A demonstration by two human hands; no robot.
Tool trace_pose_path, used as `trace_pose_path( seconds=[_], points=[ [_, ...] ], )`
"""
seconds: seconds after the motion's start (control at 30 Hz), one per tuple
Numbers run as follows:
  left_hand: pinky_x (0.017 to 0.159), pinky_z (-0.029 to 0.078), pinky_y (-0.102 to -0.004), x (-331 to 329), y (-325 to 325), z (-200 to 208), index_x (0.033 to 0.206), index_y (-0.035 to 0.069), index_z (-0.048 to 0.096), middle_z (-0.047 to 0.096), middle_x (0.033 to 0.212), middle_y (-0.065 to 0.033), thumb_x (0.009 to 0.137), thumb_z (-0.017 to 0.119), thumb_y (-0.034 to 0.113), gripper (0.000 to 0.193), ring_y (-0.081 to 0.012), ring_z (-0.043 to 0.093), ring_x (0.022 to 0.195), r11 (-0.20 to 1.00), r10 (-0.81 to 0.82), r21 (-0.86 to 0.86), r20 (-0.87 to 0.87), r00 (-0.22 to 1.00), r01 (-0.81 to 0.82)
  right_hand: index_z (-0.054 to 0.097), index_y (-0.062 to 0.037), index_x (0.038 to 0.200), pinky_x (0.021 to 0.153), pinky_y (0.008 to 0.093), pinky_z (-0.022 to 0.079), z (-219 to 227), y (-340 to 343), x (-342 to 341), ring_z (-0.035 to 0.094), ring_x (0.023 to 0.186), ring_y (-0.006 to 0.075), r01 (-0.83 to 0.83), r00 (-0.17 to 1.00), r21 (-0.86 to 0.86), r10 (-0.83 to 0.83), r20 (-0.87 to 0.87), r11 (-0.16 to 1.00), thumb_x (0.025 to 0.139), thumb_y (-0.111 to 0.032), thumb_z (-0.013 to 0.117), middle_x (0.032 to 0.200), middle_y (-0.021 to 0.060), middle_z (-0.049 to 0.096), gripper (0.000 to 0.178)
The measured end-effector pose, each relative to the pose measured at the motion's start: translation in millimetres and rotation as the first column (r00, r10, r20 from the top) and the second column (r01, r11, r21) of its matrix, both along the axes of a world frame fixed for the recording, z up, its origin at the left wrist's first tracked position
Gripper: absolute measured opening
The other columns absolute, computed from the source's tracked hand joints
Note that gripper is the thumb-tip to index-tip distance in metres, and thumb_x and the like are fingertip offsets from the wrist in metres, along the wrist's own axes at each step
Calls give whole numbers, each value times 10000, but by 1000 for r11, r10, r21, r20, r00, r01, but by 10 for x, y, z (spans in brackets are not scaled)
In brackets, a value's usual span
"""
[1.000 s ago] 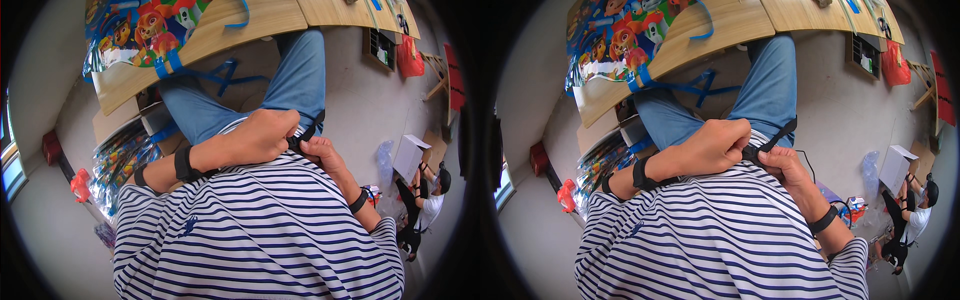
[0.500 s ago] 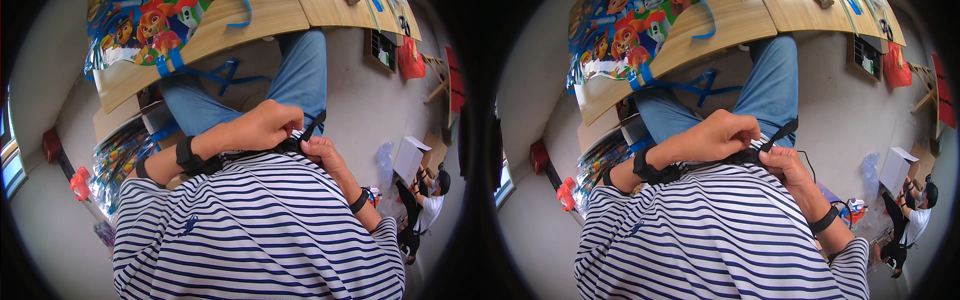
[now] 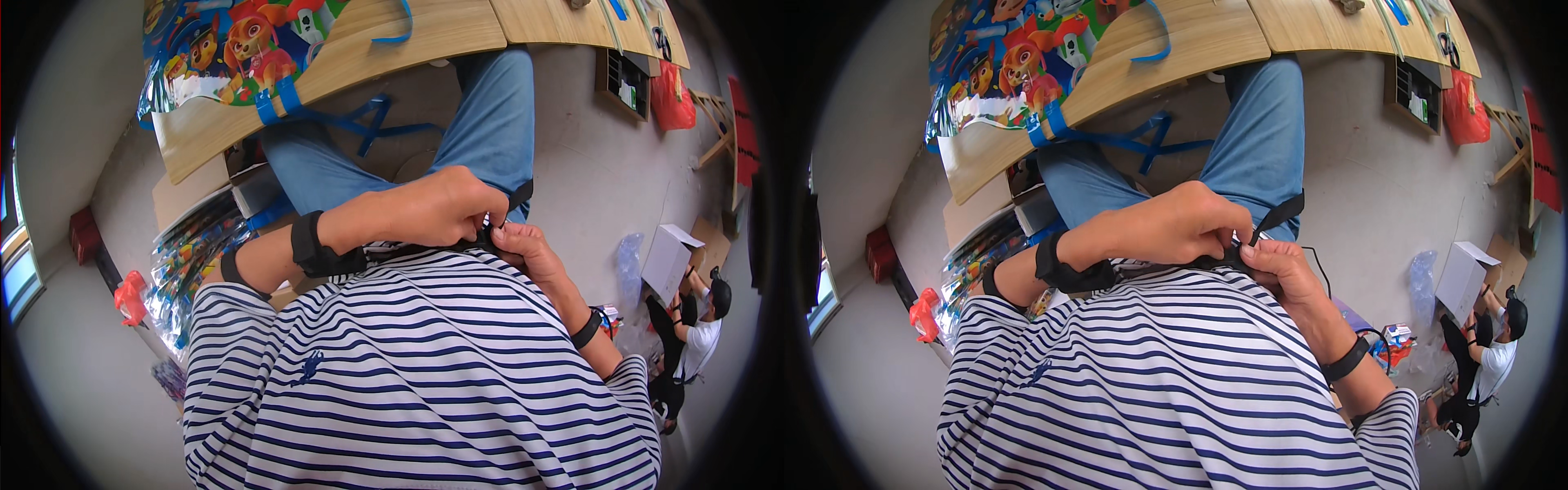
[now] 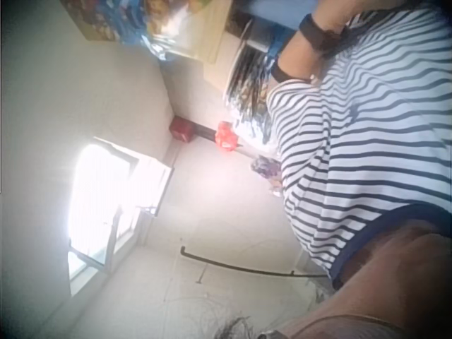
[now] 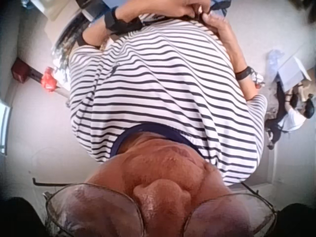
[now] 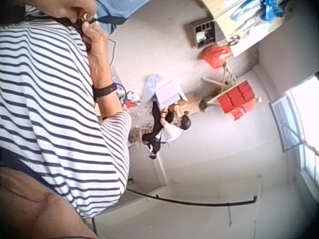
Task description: The recorder is assembling a kite by attaching ribbons and folding the plastic sail.
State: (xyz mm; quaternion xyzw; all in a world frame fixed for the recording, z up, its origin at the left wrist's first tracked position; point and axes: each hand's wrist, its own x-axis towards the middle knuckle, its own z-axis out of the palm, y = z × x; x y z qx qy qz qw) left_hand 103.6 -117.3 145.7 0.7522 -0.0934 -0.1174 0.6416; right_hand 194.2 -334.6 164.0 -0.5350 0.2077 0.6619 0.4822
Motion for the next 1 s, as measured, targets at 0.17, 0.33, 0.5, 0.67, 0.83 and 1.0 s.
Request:
trace_pose_path(
  seconds=[0.17, 0.33, 0.5, 0.67, 0.83, 1.0],
  points=[
    [636, 523, -440, -62, -125, 36, 967, 4, 612, 693, 826, -175, 796, 670, -30, 183, -370, 682, 736, 966, 42, 247, 148, 988, -77, 654, -113, 748, 497, 237, 190, -37, -28, -10, 273, 505, 30, 11, 1000, 15, -11, 18, 1000, 950, -186, 766, 580, -102, 446, 242],
    [610, 513, -366, -73, -89, 46, 939, 5, 572, 661, 792, -153, 774, 623, -56, 184, -277, 666, 679, 930, 345, 108, 82, 935, -352, 655, -99, 786, 500, 224, 258, -49, 11, -19, 373, 509, 57, 25, 998, 31, -26, 49, 999, 930, -177, 780, 610, -45, 530, 207],
    [609, 499, -296, 2, -82, 19, 915, 8, 544, 641, 782, -60, 796, 591, -87, 159, -115, 641, 720, 871, 427, -179, -185, 885, -458, 711, -52, 990, 576, 214, 352, 40, 76, -62, 497, 613, 60, 138, 990, -33, -138, 19, 990, 919, -144, 775, 753, -25, 635, 134],
    [630, 494, -268, 87, -41, -60, 890, 21, 537, 647, 811, -26, 811, 603, -86, 148, -73, 625, 753, 833, 284, -347, -400, 872, -431, 724, -42, 1116, 605, 219, 357, 11, 37, -67, 483, 646, 60, 170, 985, 35, -171, 13, 985, 907, -112, 769, 846, -26, 670, 224],
    [623, 497, -306, 59, -57, 1, 946, 1, 583, 650, 771, -96, 778, 610, -54, 179, -156, 644, 710, 955, 245, -129, -169, 955, -268, 730, -46, 1021, 575, 205, 295, -56, -66, -8, 388, 590, 52, 63, 997, 78, -66, 35, 995, 915, -90, 752, 740, -47, 610, 117],
    [654, 517, -446, 49, -129, 144, 993, -5, 638, 677, 798, -183, 747, 610, -25, 248, -364, 674, 725, 967, 158, 193, 57, 986, -166, 703, -59, 896, 551, 211, 266, -44, -63, 4, 358, 569, 40, 53, 999, 69, -54, 3, 996, 925, -86, 740, 661, -68, 544, 55]
  ],
)
